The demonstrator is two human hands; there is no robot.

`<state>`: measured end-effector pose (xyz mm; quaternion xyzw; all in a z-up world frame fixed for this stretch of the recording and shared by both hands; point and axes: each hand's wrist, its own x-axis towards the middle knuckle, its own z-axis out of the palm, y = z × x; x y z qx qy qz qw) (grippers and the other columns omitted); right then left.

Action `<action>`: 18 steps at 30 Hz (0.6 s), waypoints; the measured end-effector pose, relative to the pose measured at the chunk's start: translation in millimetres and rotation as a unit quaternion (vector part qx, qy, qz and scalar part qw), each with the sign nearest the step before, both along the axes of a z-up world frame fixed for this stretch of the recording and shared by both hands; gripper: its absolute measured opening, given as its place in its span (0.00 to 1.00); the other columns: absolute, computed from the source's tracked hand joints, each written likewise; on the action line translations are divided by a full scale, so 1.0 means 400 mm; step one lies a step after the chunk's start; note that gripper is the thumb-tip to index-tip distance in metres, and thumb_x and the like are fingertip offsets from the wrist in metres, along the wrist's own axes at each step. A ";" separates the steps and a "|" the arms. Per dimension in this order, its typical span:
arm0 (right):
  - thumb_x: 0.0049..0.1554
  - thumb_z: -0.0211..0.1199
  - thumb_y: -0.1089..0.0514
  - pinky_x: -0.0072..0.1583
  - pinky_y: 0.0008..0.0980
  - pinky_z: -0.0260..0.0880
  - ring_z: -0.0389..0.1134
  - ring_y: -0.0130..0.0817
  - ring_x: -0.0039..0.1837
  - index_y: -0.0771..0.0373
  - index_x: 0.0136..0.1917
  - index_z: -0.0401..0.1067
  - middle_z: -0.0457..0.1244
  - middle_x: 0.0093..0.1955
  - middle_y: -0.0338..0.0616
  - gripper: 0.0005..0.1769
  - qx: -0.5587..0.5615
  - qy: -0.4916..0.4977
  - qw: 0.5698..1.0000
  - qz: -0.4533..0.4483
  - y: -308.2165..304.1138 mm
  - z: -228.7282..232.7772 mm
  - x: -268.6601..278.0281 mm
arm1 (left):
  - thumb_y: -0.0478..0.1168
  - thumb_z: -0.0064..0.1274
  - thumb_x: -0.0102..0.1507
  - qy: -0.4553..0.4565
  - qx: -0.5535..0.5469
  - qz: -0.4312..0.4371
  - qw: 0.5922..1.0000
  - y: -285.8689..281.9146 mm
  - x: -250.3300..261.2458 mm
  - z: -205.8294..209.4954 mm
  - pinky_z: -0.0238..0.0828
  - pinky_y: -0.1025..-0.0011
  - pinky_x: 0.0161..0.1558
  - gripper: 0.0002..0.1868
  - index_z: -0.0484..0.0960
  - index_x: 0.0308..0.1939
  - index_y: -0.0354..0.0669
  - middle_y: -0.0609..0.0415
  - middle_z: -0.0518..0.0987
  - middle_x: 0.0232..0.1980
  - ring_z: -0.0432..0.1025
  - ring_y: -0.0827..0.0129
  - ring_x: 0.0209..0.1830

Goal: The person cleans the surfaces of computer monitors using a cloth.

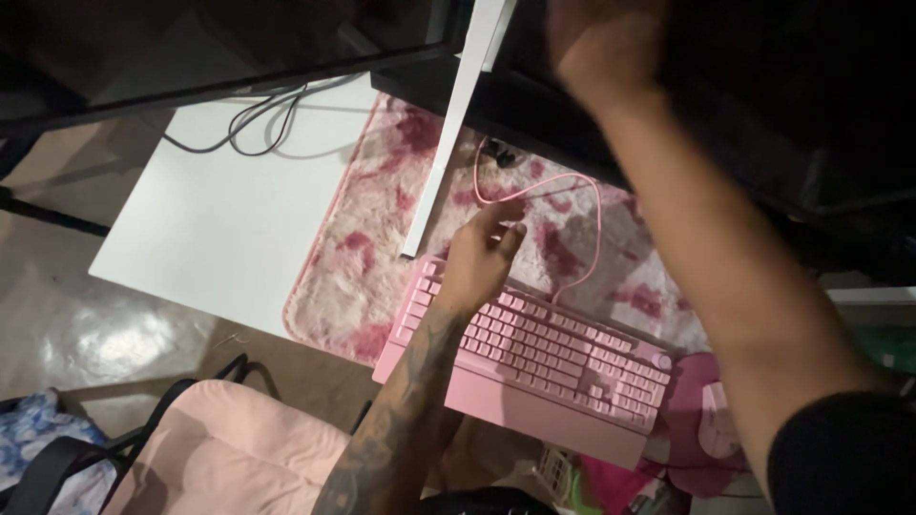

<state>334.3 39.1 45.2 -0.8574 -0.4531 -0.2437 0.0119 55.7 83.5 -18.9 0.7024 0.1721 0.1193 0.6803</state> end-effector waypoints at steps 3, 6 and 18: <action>0.60 0.60 0.52 0.65 0.64 0.56 0.62 0.56 0.67 0.56 0.69 0.72 0.63 0.66 0.51 0.24 -0.011 -0.134 0.988 0.076 0.036 -0.034 -0.092 | 0.39 0.54 0.66 0.011 -0.015 0.001 1.000 -0.004 -0.003 -0.012 0.78 0.67 0.45 0.15 0.82 0.55 0.38 0.49 0.86 0.51 0.81 0.64 0.43; 0.61 0.58 0.54 0.75 0.59 0.49 0.53 0.50 0.80 0.60 0.73 0.70 0.58 0.78 0.48 0.28 -0.029 -0.134 0.978 0.154 -0.013 -0.149 -0.074 | 0.39 0.53 0.67 0.024 -0.001 -0.008 1.000 -0.008 0.000 -0.025 0.77 0.68 0.46 0.15 0.81 0.56 0.39 0.49 0.86 0.50 0.81 0.66 0.43; 0.60 0.54 0.53 0.79 0.49 0.50 0.58 0.36 0.79 0.57 0.65 0.75 0.62 0.73 0.36 0.21 -0.279 -0.117 0.930 0.210 -0.392 -0.076 -0.039 | 0.37 0.53 0.66 -0.015 -0.046 -0.027 0.998 -0.122 0.041 -0.007 0.76 0.71 0.43 0.14 0.81 0.56 0.39 0.50 0.86 0.49 0.79 0.69 0.41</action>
